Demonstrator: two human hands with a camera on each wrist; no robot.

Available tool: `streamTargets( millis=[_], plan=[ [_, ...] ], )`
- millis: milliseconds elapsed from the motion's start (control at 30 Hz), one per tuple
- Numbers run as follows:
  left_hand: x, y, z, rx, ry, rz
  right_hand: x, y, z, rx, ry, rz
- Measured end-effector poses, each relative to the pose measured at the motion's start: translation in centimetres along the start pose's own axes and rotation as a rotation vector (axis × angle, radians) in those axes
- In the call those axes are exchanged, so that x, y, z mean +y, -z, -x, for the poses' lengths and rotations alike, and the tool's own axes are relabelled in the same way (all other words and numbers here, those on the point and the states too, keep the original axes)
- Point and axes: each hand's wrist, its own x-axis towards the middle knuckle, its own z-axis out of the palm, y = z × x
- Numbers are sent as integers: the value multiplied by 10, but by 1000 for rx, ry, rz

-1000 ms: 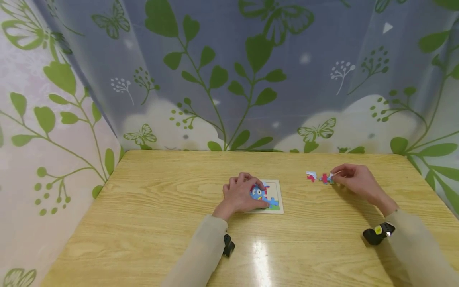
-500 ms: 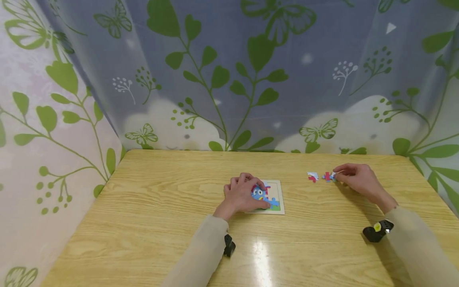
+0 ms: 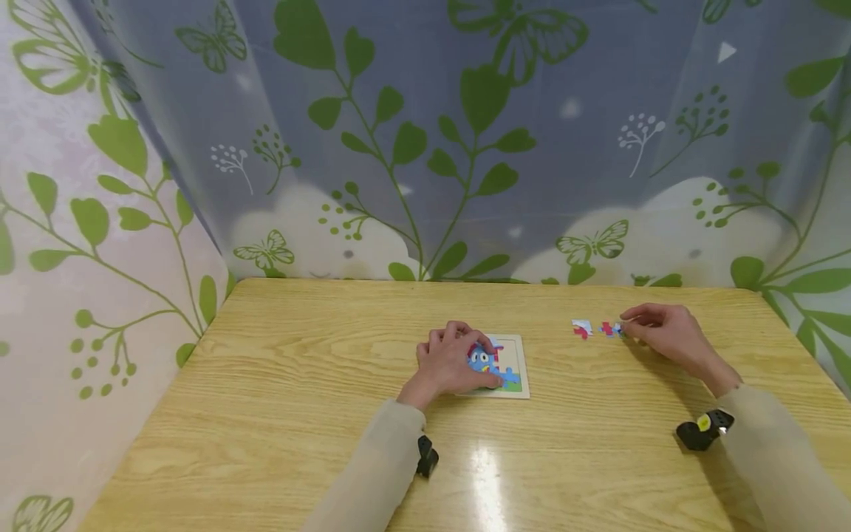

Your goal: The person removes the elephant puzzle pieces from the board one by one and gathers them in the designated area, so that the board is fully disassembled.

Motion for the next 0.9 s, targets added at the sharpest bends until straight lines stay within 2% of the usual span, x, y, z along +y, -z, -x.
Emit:
streamTargets(
  millis=[333, 633, 900],
  plan=[
    [0, 0, 1, -1, -4, 0, -17, -6, 9, 14, 47, -26],
    [1, 2, 3, 0, -15, 9, -35, -19, 17, -12, 105, -17],
    [-6, 5, 3, -49, -63, 62, -53, -30, 27, -56, 140, -27]
  ],
)
